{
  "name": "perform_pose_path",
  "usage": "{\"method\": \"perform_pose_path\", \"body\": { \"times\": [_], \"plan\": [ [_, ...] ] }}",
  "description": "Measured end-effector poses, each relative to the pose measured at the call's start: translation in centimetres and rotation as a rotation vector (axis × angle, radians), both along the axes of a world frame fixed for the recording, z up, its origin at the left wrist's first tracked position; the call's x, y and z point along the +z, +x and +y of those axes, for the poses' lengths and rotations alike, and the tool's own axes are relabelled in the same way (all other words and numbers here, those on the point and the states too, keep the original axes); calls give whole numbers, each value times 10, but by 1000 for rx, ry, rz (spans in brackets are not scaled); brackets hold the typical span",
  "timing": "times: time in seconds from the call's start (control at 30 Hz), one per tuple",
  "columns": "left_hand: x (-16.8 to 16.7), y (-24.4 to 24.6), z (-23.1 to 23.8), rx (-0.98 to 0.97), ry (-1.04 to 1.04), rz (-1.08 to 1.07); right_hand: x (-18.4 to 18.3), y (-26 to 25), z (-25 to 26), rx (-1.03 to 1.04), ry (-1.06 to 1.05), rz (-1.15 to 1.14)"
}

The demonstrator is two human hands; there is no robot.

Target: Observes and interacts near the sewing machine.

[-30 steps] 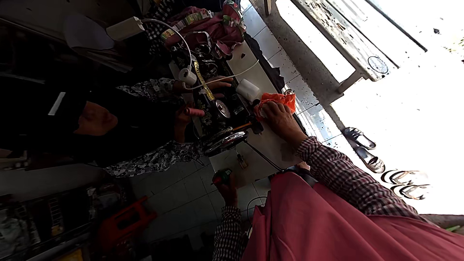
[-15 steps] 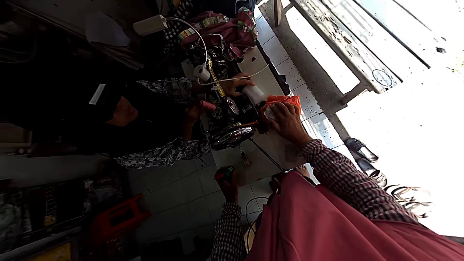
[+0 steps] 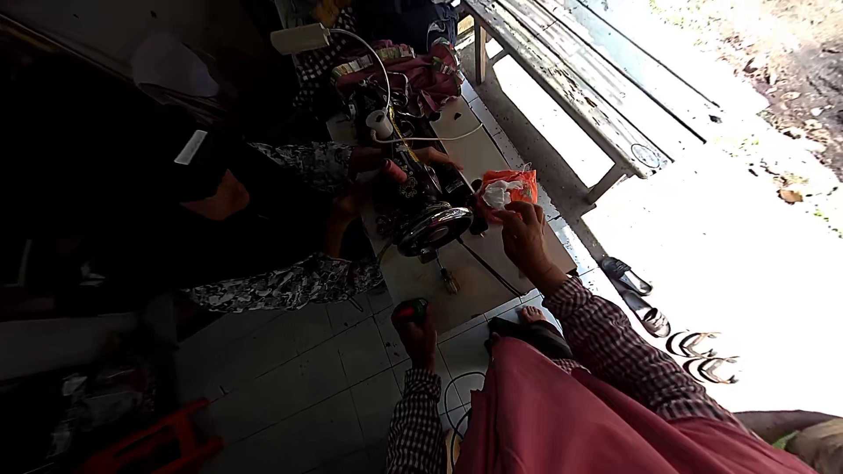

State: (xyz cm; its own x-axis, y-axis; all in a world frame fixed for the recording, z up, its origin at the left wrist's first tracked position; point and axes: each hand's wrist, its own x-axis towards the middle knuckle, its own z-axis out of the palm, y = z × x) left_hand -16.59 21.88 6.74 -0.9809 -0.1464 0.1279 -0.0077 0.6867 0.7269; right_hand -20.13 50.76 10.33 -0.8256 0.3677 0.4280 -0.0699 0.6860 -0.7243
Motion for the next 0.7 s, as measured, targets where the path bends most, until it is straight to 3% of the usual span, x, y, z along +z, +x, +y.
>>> {"method": "perform_pose_path", "body": {
  "times": [0.23,0.37,0.47,0.57,0.7],
  "plan": [
    [-2,-1,-3,-2,27,-17,33,-57,14,-19,-94,100],
    [-2,1,-2,40,49,-38,41,-80,24,175,-106,-89],
    [-1,-1,3,87,85,-65,49,-86,31,183,-124,-45],
    [2,2,5,106,114,-78,49,-92,32,344,-47,-131],
    [3,1,12,138,118,-64,53,-99,41,276,-104,-42]
  ]
}}
